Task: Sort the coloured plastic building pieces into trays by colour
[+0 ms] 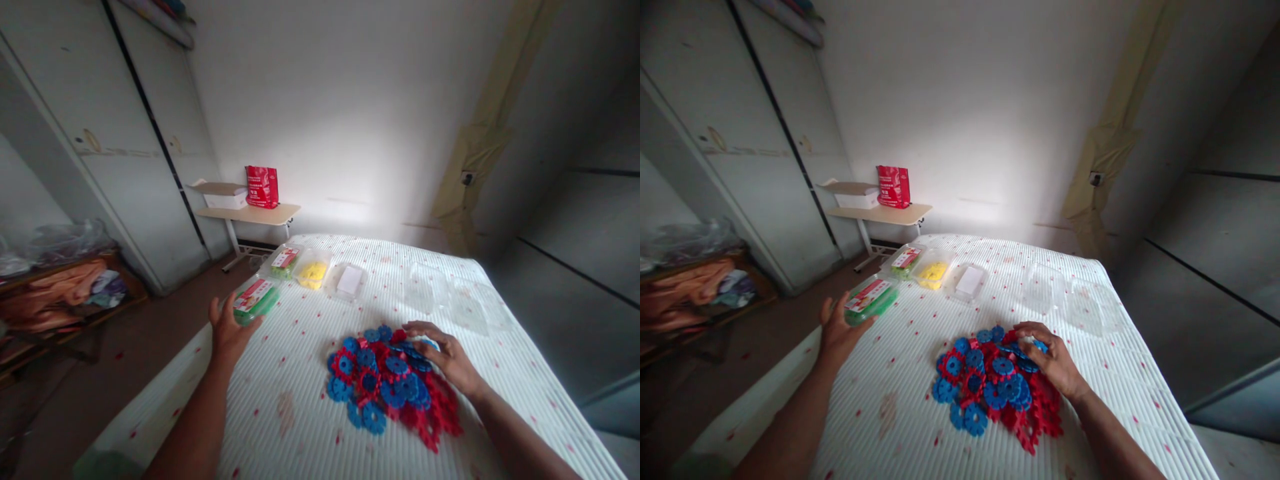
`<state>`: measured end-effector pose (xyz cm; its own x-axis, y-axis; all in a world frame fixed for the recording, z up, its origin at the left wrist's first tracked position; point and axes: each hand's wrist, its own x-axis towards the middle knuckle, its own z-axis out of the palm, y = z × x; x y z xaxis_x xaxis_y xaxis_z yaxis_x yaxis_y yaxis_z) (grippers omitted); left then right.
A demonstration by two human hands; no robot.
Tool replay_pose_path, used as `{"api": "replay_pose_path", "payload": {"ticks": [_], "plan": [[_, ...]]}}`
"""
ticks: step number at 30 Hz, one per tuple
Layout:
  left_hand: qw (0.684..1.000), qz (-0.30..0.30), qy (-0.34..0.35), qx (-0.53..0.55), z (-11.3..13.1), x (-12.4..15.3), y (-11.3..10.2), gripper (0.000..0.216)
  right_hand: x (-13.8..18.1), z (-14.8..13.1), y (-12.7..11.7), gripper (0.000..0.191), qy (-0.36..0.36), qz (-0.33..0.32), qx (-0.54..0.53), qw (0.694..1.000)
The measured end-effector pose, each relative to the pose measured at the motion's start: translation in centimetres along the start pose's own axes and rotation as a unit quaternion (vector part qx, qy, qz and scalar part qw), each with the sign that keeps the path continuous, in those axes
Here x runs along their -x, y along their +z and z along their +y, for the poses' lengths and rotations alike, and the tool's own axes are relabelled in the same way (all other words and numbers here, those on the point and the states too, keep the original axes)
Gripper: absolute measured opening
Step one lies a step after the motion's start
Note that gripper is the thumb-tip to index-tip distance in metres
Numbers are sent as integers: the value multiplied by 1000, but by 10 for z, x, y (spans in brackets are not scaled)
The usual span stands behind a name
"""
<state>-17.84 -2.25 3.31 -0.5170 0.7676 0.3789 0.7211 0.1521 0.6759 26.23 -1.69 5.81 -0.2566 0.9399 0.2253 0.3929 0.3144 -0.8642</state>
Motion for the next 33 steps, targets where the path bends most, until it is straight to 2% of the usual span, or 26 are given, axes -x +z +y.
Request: {"api": "replay_pose_path", "payload": {"ticks": [3, 7, 12, 14, 17, 19, 21, 25, 28, 31, 33], "plan": [[1000, 21, 6, 17, -1, -1, 1, 64, 1, -1, 0, 32, -1, 6, 0, 1000], [1000, 6, 10, 6, -3, -2, -1, 53, 2, -2, 0, 32, -4, 2, 2, 1000], [999, 16, 28, 38, -2, 6, -12, 47, 2, -3, 0, 35, 7, 8, 13, 1000], [997, 0, 4, 80, 0, 12, -20, 48, 2, -3, -1, 34, 5, 9, 18, 1000], [983, -83, -53, 153, 9, 24, -30, 55, -1, -6, 0, 34, -5, 10, 37, 999], [958, -160, -72, 228, 19, 30, -33, 61, -3, -13, 4, 35, -22, 6, 56, 998], [919, -220, -67, 320, 30, 35, -31, 66, -6, -23, 9, 38, -62, -11, 66, 996], [835, -299, -13, 461, 55, 37, -16, 60, -12, -50, 24, 45, -171, -51, 59, 982], [775, -389, 25, 497, 74, 36, -5, 60, -14, -67, 31, 48, -207, -47, 50, 976], [725, -458, 51, 512, 92, 38, 6, 66, -12, -77, 33, 35, -221, -48, 33, 974], [703, -465, 54, 536, 102, 42, 15, 69, -10, -79, 32, 23, -217, -49, 16, 975]]}}
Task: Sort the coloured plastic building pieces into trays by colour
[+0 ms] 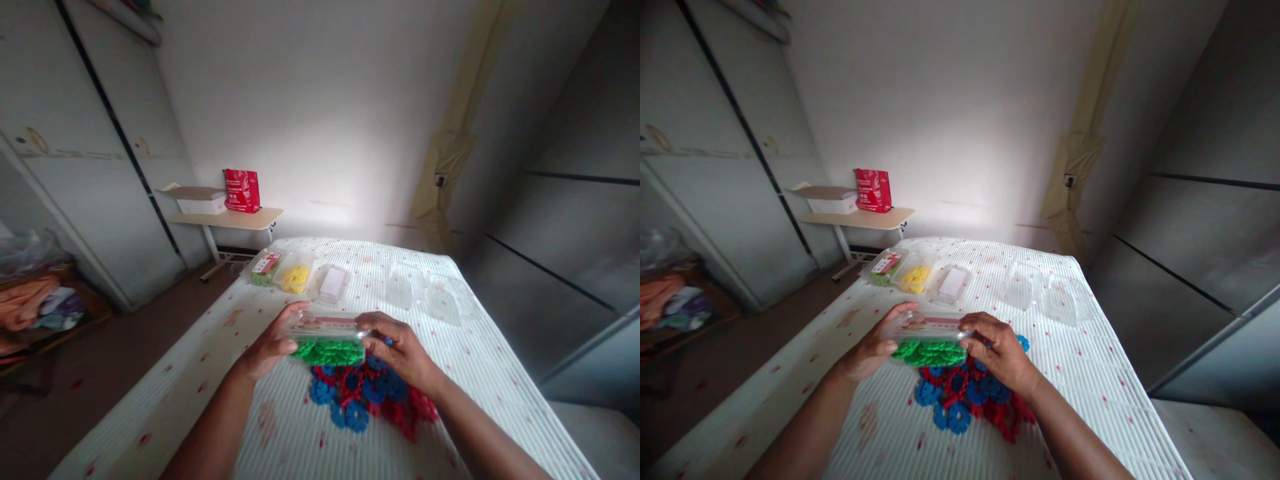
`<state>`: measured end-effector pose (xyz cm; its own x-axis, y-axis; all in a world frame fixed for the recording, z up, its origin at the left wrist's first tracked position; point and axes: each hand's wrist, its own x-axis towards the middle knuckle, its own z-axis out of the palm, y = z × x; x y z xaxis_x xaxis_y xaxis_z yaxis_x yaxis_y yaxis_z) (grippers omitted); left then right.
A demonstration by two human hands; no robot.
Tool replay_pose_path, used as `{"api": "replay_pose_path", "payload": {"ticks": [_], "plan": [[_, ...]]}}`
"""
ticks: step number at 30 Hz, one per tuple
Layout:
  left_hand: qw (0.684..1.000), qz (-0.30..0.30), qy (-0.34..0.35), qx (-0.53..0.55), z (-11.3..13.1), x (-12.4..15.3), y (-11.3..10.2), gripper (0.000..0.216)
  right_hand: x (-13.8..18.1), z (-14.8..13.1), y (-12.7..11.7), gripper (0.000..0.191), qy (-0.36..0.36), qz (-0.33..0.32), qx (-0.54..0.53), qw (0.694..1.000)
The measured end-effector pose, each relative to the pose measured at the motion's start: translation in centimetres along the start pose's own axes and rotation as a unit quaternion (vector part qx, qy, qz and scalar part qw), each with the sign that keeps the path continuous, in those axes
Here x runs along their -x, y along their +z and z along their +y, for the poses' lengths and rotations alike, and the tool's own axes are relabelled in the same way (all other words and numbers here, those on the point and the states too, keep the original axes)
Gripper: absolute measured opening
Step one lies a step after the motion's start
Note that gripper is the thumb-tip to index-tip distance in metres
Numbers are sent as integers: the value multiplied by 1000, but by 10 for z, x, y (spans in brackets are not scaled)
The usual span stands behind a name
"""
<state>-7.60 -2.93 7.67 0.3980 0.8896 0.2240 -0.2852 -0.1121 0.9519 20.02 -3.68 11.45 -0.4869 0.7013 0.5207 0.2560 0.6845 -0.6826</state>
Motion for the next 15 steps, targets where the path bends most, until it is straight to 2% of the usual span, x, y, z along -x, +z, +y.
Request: {"api": "replay_pose_path", "payload": {"ticks": [3, 5, 9, 15], "plan": [[998, 28, 15, 51, -13, -13, 14, 77, 5, -2, -1, 18, 10, 24, 8, 1000], [995, 38, -1, 88, -22, -20, 22, 82, 10, -4, -2, 17, 7, 33, 34, 999], [985, 27, -35, 165, -34, -26, 34, 88, 21, -10, -7, 17, -8, 28, 67, 997], [979, 9, -10, 202, -45, -23, 43, 88, 32, -17, -9, 20, 6, 7, 11, 1000]]}}
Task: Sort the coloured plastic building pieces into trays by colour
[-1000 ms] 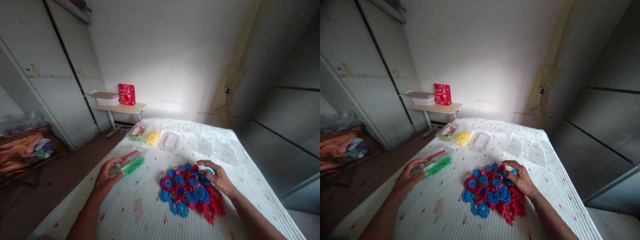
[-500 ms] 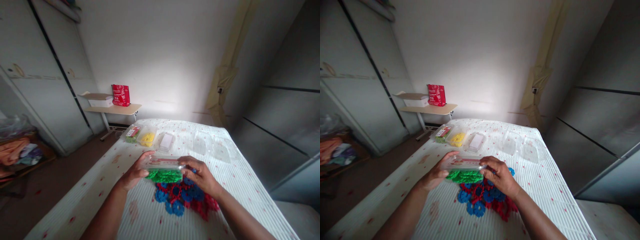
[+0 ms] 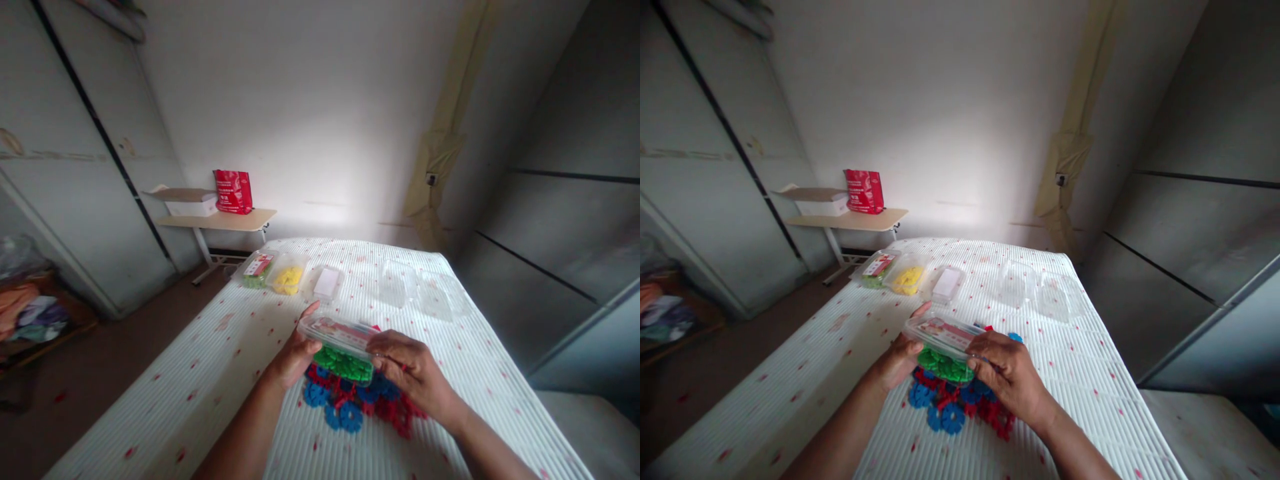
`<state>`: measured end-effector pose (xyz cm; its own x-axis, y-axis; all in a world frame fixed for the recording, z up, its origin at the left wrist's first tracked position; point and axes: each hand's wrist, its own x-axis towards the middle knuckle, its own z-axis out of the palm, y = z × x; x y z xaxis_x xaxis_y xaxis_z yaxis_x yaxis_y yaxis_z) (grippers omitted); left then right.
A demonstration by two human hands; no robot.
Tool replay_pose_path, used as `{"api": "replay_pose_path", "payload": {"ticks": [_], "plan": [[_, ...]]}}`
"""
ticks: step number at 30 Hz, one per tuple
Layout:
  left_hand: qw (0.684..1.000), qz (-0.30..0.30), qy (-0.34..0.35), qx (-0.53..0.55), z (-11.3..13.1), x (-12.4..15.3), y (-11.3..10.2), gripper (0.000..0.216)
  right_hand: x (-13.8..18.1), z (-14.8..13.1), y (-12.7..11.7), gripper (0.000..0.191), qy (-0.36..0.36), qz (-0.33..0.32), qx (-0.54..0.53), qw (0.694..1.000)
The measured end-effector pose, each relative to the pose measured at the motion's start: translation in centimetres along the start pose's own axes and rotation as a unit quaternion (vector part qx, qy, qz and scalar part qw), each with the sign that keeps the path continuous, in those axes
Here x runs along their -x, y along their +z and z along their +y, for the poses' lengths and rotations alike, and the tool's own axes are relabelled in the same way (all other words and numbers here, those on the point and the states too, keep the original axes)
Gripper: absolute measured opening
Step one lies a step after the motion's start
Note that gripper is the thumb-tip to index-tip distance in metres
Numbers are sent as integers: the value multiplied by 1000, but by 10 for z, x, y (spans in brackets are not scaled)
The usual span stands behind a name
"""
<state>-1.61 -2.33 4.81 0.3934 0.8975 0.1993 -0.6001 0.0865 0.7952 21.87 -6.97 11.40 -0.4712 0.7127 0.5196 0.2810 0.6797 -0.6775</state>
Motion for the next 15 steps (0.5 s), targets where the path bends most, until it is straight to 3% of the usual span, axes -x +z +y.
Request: {"api": "replay_pose_path", "payload": {"ticks": [8, 15], "plan": [[998, 4, 32, -55, -3, 3, -7, 93, -3, 2, 7, 29, 23, 21, -92, 995], [995, 24, 58, -79, -7, 2, -7, 91, -1, 7, 13, 29, 66, 96, -110, 987]]}}
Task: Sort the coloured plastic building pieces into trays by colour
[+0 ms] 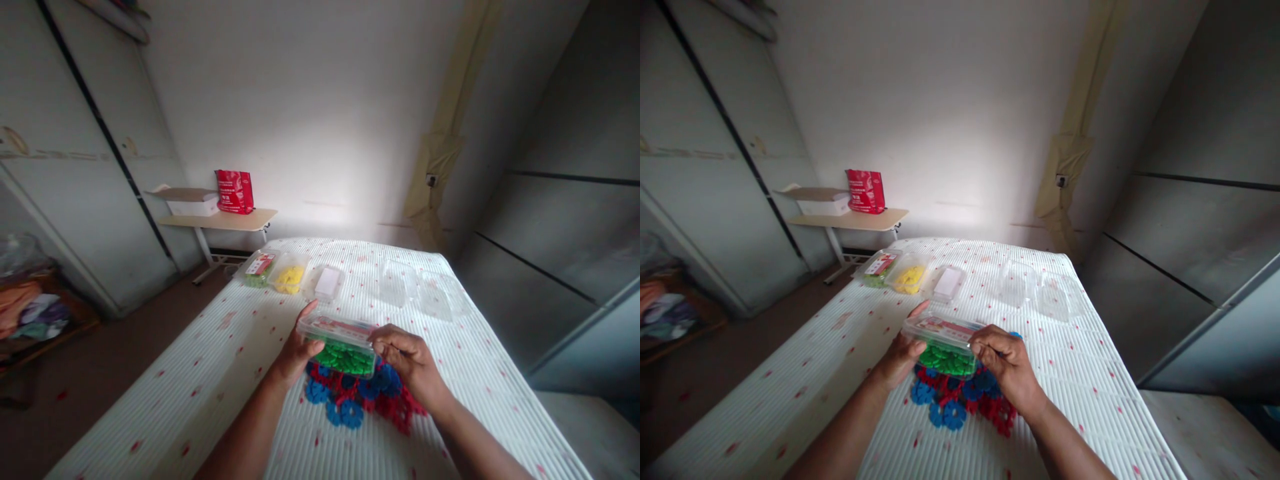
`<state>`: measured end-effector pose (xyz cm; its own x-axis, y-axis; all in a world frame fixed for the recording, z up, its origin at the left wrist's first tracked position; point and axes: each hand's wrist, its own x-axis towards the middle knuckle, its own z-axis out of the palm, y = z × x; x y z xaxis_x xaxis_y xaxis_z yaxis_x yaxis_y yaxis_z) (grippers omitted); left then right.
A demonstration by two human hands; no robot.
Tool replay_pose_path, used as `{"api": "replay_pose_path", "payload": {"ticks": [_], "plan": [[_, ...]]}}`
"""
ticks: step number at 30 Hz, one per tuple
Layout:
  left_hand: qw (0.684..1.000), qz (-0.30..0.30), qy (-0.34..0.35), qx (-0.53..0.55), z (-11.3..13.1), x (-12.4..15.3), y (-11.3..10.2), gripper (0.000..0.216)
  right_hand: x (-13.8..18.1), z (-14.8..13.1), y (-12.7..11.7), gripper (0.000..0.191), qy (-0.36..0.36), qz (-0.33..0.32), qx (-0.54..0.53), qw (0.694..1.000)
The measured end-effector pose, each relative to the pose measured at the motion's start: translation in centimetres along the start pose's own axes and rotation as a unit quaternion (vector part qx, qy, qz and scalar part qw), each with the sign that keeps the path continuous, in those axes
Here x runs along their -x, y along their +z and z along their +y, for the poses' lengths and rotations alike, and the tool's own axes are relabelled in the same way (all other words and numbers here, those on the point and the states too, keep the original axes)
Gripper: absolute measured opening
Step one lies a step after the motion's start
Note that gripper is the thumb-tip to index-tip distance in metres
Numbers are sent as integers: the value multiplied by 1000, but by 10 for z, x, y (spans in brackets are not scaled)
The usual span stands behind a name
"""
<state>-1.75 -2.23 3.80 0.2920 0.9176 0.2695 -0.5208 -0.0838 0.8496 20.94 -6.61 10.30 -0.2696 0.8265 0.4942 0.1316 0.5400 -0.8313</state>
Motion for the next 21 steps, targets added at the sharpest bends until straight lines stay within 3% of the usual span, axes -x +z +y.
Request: {"api": "replay_pose_path", "payload": {"ticks": [6, 12, 17, 21], "plan": [[999, 30, 24, 0, -9, 0, 3, 94, -1, 0, 8, 28, 30, 77, 23, 996], [996, 75, 22, -50, -13, 1, 15, 98, -1, 6, 8, 29, 97, 214, 48, 971], [995, 76, 28, -57, -11, 1, 18, 101, -2, 15, 4, 30, 77, 213, 89, 970], [996, 57, 29, -65, -10, 2, 12, 108, -4, 19, -11, 33, 83, 256, 102, 958]]}}
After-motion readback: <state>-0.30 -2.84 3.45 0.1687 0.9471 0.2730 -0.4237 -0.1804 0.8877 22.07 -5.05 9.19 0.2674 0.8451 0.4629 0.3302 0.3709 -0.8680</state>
